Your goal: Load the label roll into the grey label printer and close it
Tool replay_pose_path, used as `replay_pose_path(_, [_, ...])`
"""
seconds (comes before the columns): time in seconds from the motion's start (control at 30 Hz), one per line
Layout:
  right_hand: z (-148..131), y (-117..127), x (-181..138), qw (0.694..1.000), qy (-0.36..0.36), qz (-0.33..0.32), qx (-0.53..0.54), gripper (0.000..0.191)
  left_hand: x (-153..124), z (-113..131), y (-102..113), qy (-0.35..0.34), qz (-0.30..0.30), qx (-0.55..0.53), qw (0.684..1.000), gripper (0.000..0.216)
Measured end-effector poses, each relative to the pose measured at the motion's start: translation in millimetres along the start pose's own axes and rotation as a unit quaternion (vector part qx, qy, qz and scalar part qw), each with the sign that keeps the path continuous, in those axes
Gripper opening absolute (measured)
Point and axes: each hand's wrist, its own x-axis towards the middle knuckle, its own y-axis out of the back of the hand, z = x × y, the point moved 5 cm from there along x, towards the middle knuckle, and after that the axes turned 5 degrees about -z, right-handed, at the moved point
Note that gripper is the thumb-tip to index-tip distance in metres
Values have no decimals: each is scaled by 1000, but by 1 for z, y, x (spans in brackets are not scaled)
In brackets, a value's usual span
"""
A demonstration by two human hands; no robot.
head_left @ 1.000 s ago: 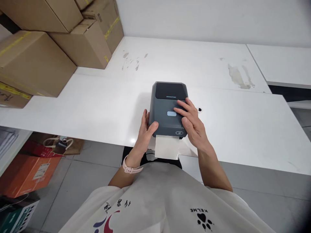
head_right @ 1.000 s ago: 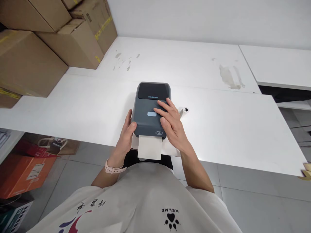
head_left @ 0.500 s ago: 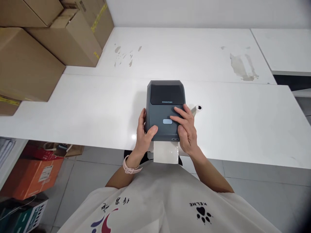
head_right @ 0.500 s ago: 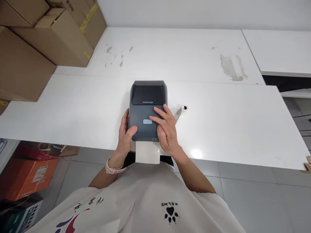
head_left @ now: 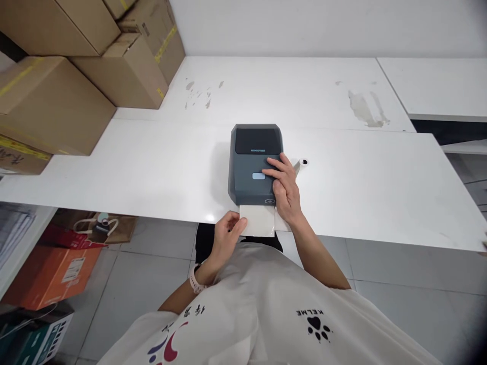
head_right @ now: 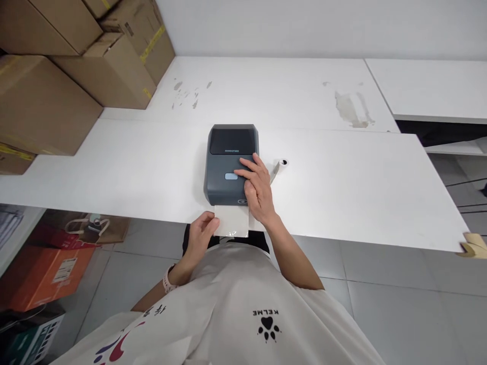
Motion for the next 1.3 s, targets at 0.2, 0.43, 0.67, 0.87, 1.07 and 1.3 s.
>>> replay_pose_path(0.2, [-7,1,-2,1000,24,17,-10,36,1,15,-26,82,-181,-113,974,46])
replay_pose_path(0.43, [-15,4,-5,986,46,-30,-160,33,-3,-3,-8,17,-121,-44,992,44])
replay_pose_path(0.67, [-22,3,-4,974,47,-36,-218,33,6,32,25,-146,99,28,984,31])
replay_pose_path(0.87, [-18,-2,-15,983,2,-29,-183,37,26,34,8,-172,52,51,982,76])
replay_pose_path(1.07, [-5,-9,-50,996,-54,42,-64,56,29,25,6,-182,35,42,982,80])
replay_pose_path(1.3, [8,-13,-63,989,-114,94,31,62,29,23,5,-185,46,4,982,71])
